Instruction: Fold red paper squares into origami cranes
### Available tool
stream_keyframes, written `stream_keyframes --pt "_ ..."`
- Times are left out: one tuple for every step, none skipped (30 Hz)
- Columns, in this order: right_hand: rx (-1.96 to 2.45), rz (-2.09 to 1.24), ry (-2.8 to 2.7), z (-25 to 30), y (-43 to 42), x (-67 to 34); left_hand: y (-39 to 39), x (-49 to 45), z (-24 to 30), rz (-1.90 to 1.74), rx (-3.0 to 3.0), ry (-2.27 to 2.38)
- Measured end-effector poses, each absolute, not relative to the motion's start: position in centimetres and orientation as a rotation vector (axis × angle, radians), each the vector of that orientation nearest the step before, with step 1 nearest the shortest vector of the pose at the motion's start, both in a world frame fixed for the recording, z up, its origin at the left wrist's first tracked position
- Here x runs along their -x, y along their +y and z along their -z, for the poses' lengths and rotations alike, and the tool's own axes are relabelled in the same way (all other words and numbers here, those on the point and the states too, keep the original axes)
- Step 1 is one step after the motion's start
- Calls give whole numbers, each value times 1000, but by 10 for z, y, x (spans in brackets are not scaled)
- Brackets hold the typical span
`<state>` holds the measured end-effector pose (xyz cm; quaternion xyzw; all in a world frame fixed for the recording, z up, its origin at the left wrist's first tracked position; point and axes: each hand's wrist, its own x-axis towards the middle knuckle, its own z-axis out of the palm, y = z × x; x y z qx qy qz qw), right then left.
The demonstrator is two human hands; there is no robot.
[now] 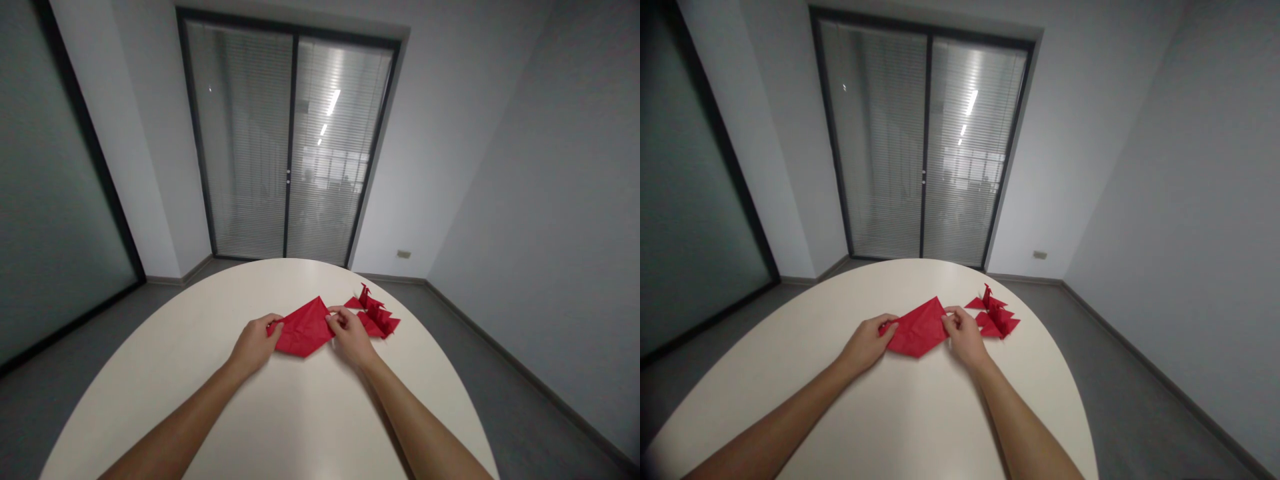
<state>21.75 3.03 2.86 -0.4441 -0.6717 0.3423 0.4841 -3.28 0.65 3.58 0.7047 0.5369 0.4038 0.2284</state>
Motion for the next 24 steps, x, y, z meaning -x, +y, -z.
stream_keyframes --pt "1081 -847 -1640 -27 30 -218 7 34 -34 -1093 -1946 1497" --pt "1084 -855 -1654 -26 30 -218 8 35 -32 -1068 -1967 1521" --pt "1098 -849 -1677 -25 28 -218 8 36 -30 -1037 -2004 1550" --pt "1122 -830 -1711 -25 27 -218 8 38 -28 -999 -2057 1580" --pt "1152 -797 -1756 -26 25 -218 8 39 -27 -958 -2121 1606" --pt "1186 -753 -1811 -27 22 -218 8 40 -27 -916 -2195 1624" --pt "1219 -706 -1870 -29 19 -218 7 41 -27 -881 -2270 1634" --pt "1248 -661 -1927 -31 17 -217 7 42 -27 -857 -2338 1643" --pt "1276 -621 -1976 -33 15 -216 5 41 -28 -845 -2395 1654" --pt "1301 -591 -2013 -34 13 -216 4 40 -29 -838 -2438 1665" --pt "1325 -569 -2035 -36 11 -215 2 38 -31 -834 -2467 1675" --pt "1348 -554 -2047 -37 10 -214 -1 35 -32 -823 -2483 1682" --pt "1369 -539 -2050 -38 10 -213 -4 31 -34 -804 -2494 1675" --pt "1389 -526 -2051 -38 9 -213 -8 28 -35 -780 -2506 1658" --pt "1408 -513 -2056 -39 9 -212 -11 24 -36 -747 -2516 1645" --pt "1426 -502 -2066 -41 8 -212 -14 21 -37 -721 -2525 1640" --pt "1441 -491 -2083 -42 8 -212 -16 18 -37 -704 -2535 1643" --pt "1450 -475 -2103 -45 6 -212 -18 17 -36 -691 -2545 1642" --pt "1446 -453 -2128 -48 5 -213 -18 17 -35 -684 -2555 1633" --pt "1425 -422 -2156 -51 3 -213 -18 17 -34 -683 -2561 1615" --pt "1379 -382 -2190 -55 1 -213 -17 19 -32 -688 -2562 1588" --pt "1302 -350 -2238 -58 0 -214 -15 21 -31 -699 -2557 1556" --pt "1206 -332 -2293 -60 -2 -214 -13 23 -29 -716 -2548 1526" --pt "1105 -331 -2350 -62 -3 -214 -11 24 -27 -737 -2537 1501"
